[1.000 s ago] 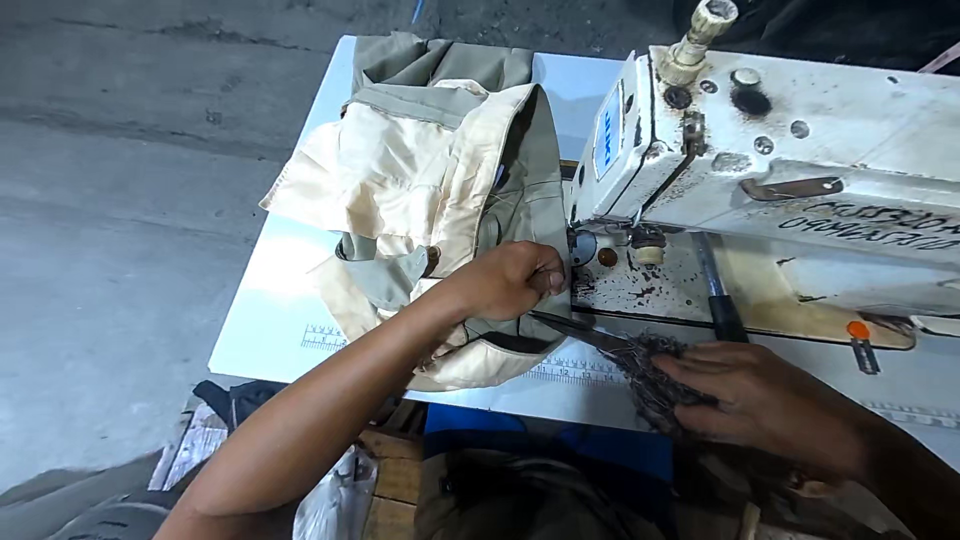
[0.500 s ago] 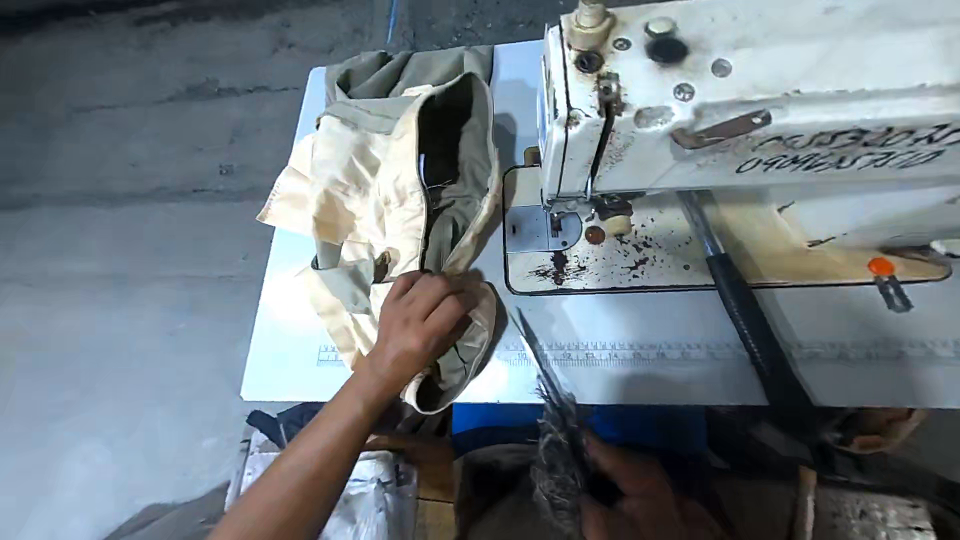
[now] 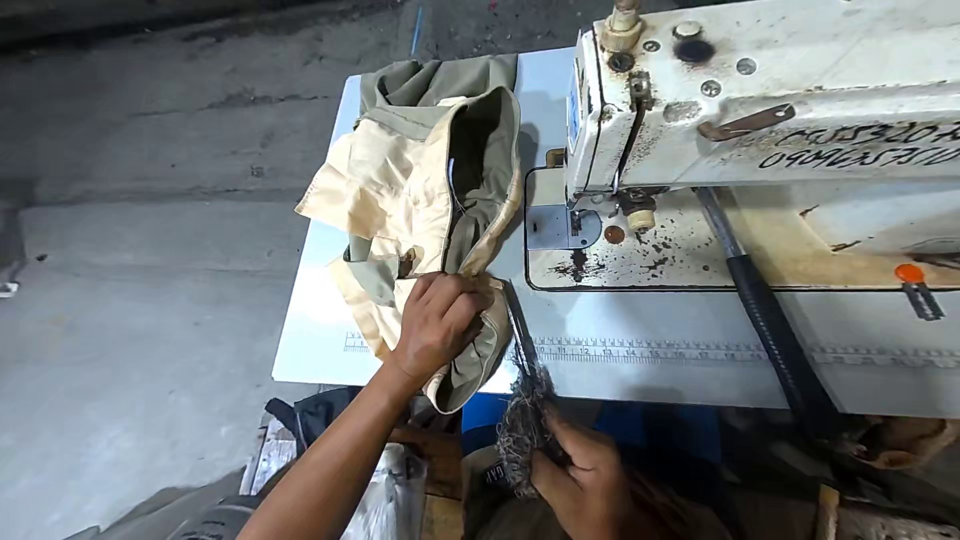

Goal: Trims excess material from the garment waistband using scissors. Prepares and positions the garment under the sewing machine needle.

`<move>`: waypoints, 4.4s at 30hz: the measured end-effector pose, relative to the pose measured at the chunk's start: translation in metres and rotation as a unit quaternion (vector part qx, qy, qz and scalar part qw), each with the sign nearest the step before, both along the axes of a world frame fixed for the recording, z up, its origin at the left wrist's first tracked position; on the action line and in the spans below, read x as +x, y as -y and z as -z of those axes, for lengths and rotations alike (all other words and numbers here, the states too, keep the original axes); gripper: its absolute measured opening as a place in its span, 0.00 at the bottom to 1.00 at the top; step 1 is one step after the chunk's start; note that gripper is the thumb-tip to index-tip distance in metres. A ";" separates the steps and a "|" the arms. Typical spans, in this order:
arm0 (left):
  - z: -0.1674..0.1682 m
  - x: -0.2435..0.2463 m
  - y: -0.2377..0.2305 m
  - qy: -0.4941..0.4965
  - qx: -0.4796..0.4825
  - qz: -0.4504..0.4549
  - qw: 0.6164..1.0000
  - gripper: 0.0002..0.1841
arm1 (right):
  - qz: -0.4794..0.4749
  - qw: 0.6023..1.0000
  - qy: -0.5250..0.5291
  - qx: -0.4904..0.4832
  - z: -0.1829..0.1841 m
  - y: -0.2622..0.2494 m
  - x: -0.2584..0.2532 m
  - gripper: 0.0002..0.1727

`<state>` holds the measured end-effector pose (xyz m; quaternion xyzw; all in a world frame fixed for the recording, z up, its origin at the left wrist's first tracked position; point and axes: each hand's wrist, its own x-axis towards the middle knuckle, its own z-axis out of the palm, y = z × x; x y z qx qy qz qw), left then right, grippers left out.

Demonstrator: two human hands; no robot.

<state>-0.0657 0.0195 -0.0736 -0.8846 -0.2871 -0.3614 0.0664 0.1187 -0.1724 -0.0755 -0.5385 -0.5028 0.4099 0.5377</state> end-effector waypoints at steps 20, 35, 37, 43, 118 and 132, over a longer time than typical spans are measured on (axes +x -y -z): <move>-0.060 0.043 0.042 -0.197 -0.321 -0.002 0.926 0.10 | -0.203 0.768 0.601 0.088 -0.063 0.025 0.132 0.26; -0.061 0.065 -0.003 -0.318 -0.213 0.185 0.905 0.09 | -0.069 0.769 0.624 0.122 -0.036 0.048 0.097 0.29; -0.066 0.065 -0.009 -0.340 -0.271 0.187 0.881 0.10 | -0.042 0.778 0.615 0.118 -0.036 0.051 0.089 0.28; -0.073 0.068 -0.017 -0.357 -0.366 0.176 0.841 0.10 | -0.039 0.797 0.594 0.103 -0.043 0.039 0.086 0.26; -0.066 0.072 -0.045 -0.304 -0.386 0.253 0.833 0.04 | -0.127 0.819 0.543 0.138 -0.029 -0.001 0.151 0.26; -0.066 0.051 -0.004 -0.157 -0.310 0.118 0.930 0.08 | -0.251 0.805 0.515 0.155 -0.040 -0.049 0.187 0.26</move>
